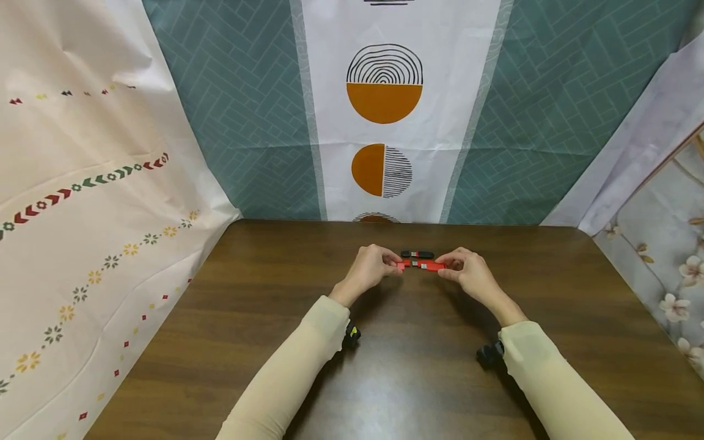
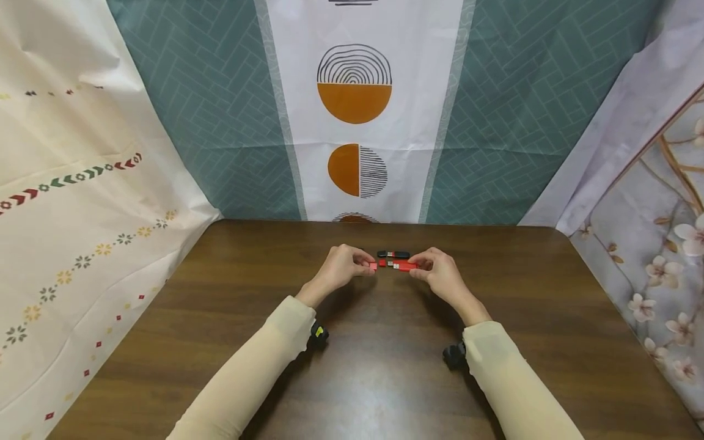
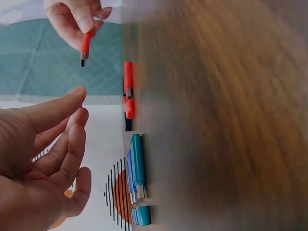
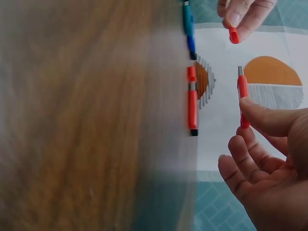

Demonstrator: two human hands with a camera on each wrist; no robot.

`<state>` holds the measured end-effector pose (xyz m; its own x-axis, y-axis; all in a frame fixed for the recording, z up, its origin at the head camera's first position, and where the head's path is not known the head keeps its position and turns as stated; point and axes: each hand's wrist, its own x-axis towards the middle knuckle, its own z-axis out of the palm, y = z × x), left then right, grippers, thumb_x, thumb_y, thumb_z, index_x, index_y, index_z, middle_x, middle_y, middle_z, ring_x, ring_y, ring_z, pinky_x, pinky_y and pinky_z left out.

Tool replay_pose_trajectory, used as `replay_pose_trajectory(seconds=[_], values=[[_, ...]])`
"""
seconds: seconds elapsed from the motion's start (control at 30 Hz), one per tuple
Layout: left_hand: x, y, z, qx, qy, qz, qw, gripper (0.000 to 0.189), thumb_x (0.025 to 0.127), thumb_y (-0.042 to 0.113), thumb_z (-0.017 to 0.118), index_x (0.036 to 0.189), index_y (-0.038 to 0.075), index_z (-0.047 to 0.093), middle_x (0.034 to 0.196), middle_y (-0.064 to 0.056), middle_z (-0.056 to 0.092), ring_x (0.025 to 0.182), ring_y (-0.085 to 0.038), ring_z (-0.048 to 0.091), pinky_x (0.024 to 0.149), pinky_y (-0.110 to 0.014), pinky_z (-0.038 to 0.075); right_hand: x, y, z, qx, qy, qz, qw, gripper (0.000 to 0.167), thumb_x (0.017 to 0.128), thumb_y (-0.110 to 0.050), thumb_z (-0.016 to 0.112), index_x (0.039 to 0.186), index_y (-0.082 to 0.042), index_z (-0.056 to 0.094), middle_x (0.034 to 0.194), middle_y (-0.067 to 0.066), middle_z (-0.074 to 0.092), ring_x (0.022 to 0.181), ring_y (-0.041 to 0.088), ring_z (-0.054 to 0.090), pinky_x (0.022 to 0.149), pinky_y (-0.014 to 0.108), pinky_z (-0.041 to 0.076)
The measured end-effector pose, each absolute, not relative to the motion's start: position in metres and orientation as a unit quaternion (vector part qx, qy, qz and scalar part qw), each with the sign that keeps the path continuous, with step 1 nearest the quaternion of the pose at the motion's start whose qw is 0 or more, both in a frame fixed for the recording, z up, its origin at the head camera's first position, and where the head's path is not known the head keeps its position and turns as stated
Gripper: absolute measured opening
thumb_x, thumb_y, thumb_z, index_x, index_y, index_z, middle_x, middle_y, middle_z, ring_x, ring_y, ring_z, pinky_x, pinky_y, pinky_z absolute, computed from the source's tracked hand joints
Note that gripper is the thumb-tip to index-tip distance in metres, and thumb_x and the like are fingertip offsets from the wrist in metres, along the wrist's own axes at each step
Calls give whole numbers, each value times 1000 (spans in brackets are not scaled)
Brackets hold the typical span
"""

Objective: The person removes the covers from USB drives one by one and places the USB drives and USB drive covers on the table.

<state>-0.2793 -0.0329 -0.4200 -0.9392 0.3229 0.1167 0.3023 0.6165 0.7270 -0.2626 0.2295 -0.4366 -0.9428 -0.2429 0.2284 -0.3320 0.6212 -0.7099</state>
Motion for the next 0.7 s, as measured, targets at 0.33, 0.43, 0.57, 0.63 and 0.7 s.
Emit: replay_pose_trajectory(seconds=[0.33,0.43,0.57,0.63,0.7], values=[[-289,-20,-426,173,924,340,15,16,88,17,86,102,11,83,84,6,77,75,-6,68,73,-25,55,-281,228,-446,151,-904,400,13,22,90,-5,80,111,2,76,95,10,65,83,24,57,67,33,48],[-291,-16,-428,176,939,295,7,18,88,23,86,104,14,84,84,8,77,82,-8,68,89,-34,49,-285,225,-448,149,-907,393,4,20,90,-4,80,109,2,76,93,11,65,81,24,56,66,33,47],[-294,-11,-430,176,951,255,-3,17,87,25,87,102,16,85,81,11,76,91,-11,68,94,-43,40,-288,219,-447,155,-912,379,-7,18,91,-2,79,108,3,76,94,12,64,81,24,55,68,35,47],[-295,-8,-431,176,951,253,-2,17,87,25,87,101,15,84,81,11,76,95,-13,69,96,-45,38,-289,216,-446,157,-917,367,-11,18,91,-2,79,108,3,76,95,12,64,81,24,55,69,35,47],[-295,-6,-430,177,951,253,5,17,88,25,86,101,14,84,82,10,76,97,-15,70,98,-46,35,-291,215,-444,158,-922,354,-13,18,91,-2,79,108,3,76,95,12,64,82,24,56,70,35,47]])
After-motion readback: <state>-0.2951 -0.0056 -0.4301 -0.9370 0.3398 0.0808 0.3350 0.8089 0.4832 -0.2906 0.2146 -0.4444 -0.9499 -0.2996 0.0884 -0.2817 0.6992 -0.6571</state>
